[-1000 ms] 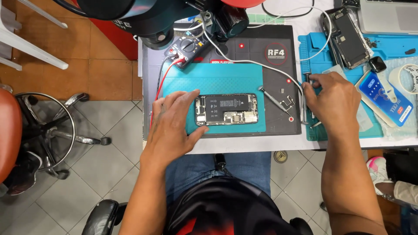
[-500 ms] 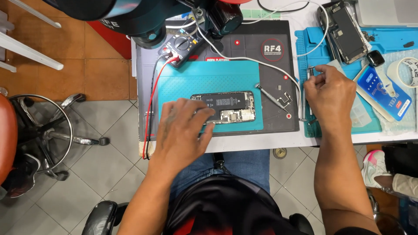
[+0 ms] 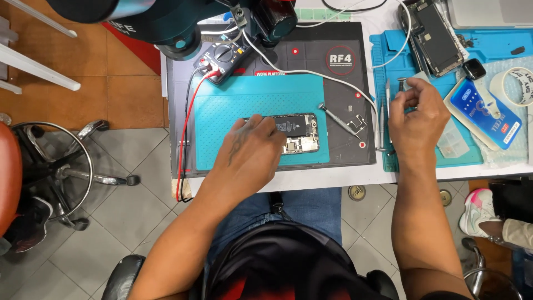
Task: Testing a mobile phone motherboard using a multimeter and referencing data on a laptop.
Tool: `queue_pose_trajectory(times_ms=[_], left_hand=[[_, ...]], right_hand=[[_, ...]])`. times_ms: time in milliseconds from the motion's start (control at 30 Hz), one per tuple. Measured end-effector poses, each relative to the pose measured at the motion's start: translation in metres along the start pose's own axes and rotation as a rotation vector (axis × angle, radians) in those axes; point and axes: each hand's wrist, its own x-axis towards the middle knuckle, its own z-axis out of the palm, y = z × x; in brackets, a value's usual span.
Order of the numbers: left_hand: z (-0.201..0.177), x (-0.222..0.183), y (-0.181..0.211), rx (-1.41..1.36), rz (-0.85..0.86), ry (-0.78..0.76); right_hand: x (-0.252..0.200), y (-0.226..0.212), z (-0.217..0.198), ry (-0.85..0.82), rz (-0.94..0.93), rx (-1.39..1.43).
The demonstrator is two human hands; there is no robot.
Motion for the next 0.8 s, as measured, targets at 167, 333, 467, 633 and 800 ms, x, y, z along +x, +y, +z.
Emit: queue_pose_trajectory(times_ms=[167, 333, 467, 633, 800], left_hand=[[0.001, 0.006, 0.002, 0.027, 0.061, -0.052], [0.002, 0.010, 0.005, 0.284, 0.108, -0.094], [-0.001, 0.015, 0.007, 0.298, 0.106, -0.144], [-0.005, 0.017, 0.010, 0.365, 0.113, -0.168], [-0.005, 0.015, 0.007, 0.348, 0.219, -0.129]], right_hand=[[-0.002, 0.000, 0.000, 0.054, 0.031, 0.074], [-0.003, 0.001, 0.001, 0.078, 0.055, 0.096], [-0.002, -0.003, -0.001, 0.060, 0.103, 0.108], [-0.003, -0.003, -0.001, 0.066, 0.128, 0.124], [-0.002, -0.004, -0.001, 0.079, 0.155, 0.151]])
